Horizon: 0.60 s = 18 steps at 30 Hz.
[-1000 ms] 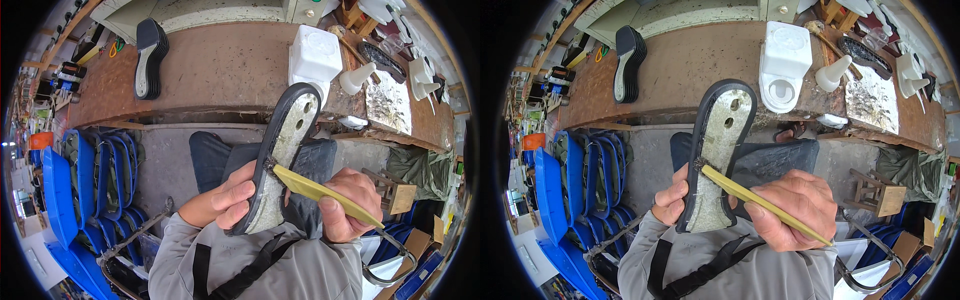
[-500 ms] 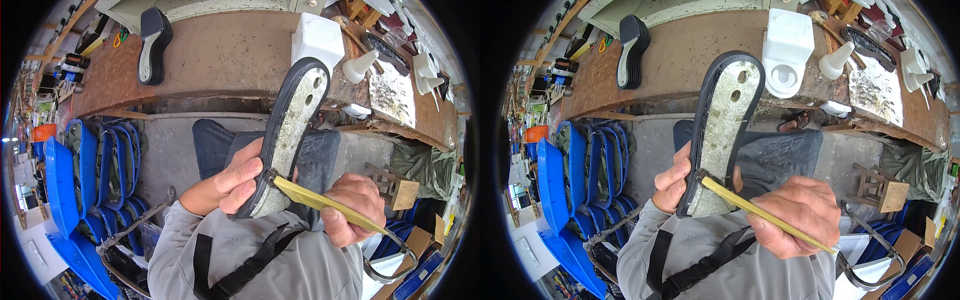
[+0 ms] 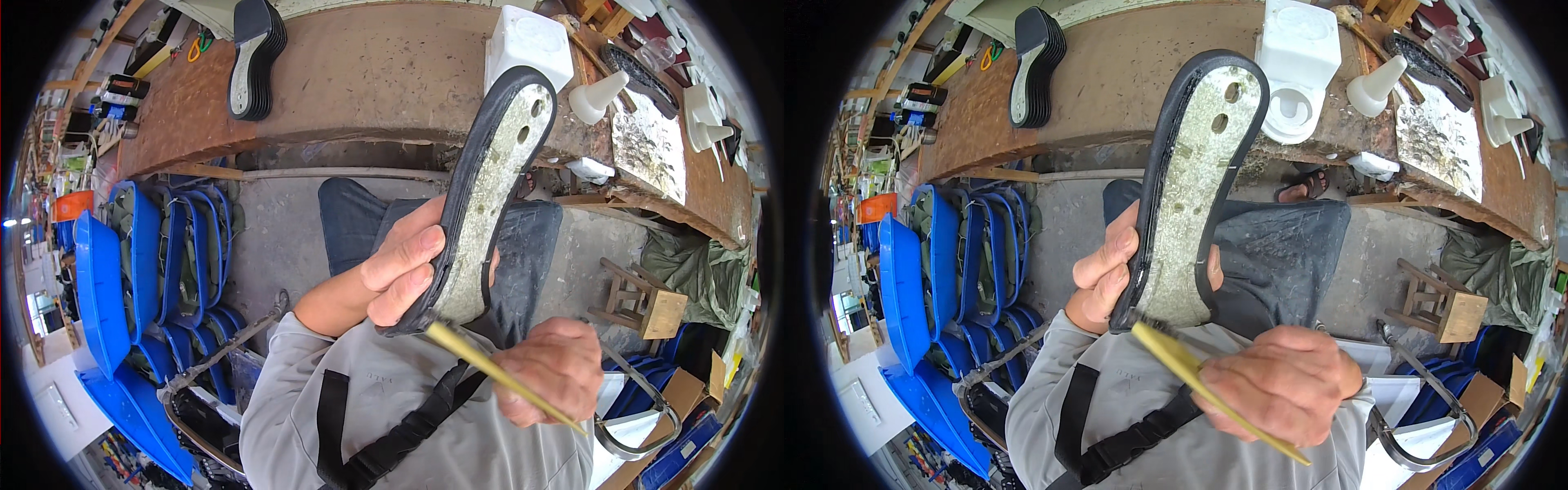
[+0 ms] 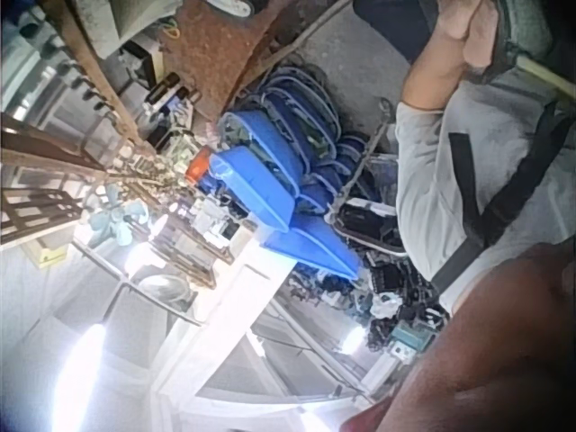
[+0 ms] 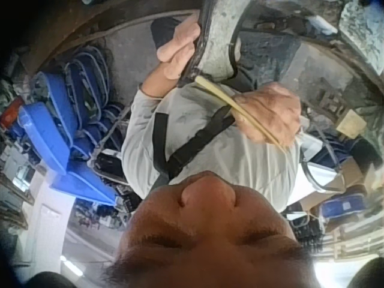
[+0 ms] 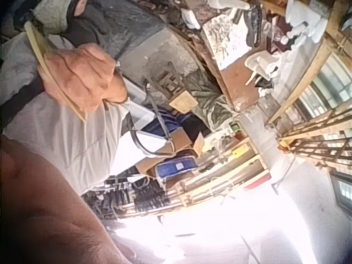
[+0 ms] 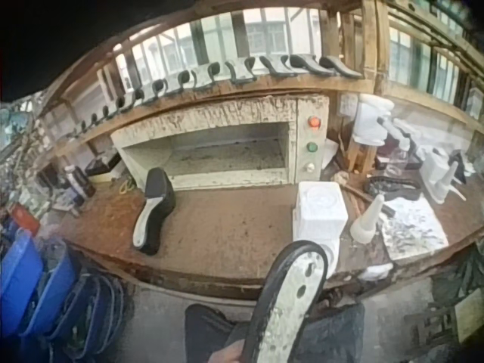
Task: Apply adhesive to the edges and surface of shoe soles using a yellow spatula-like tool.
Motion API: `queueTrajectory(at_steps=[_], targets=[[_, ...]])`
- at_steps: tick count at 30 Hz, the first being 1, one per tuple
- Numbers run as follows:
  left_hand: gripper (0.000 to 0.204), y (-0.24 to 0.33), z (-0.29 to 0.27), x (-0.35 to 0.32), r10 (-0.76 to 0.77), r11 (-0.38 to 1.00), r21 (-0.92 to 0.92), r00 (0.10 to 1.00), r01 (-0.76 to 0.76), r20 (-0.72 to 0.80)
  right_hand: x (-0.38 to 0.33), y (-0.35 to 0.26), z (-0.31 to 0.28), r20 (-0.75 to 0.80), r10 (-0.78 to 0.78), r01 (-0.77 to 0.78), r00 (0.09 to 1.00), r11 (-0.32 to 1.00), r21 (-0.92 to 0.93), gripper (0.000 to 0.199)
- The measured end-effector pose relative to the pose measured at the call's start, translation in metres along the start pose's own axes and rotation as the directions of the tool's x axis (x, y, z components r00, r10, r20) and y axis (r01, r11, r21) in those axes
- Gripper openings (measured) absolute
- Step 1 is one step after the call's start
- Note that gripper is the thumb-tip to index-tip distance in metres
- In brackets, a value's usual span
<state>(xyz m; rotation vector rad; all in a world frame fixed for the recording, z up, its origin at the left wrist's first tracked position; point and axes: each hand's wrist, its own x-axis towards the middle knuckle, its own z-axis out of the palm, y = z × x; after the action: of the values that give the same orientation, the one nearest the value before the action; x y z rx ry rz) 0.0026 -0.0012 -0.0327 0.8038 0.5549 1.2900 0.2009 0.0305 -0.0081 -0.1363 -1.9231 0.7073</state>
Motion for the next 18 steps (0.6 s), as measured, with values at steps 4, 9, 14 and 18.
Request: queueTrajectory(at_steps=[4, 9, 14, 18], targets=[[0.058, -0.001, 0.005, -0.006, -0.018, 0.999, -0.049, 1.0, 0.017, -0.019, 0.006, 0.005, -0.002, -0.046, 0.051, -0.044, 0.998, 0.99, 0.135, 0.022], [0.053, -0.005, 0.008, -0.015, 0.074, 0.996, -0.046, 0.997, -0.074, -0.001, 0.033, 0.028, -0.025, -0.139, 0.198, -0.187, 0.97, 0.979, 0.088, 0.013], [0.069, -0.006, -0.003, -0.017, 0.019, 0.985, -0.175, 0.998, -0.008, 0.062, 0.053, 0.041, -0.029, -0.313, 0.301, -0.355, 0.901, 0.926, -0.13, 0.014], [0.063, -0.007, -0.011, -0.005, -0.003, 1.0, -0.006, 1.0, 0.003, -0.025, 0.041, 0.059, -0.023, -0.195, 0.132, -0.161, 0.972, 0.976, -0.143, 0.013]])
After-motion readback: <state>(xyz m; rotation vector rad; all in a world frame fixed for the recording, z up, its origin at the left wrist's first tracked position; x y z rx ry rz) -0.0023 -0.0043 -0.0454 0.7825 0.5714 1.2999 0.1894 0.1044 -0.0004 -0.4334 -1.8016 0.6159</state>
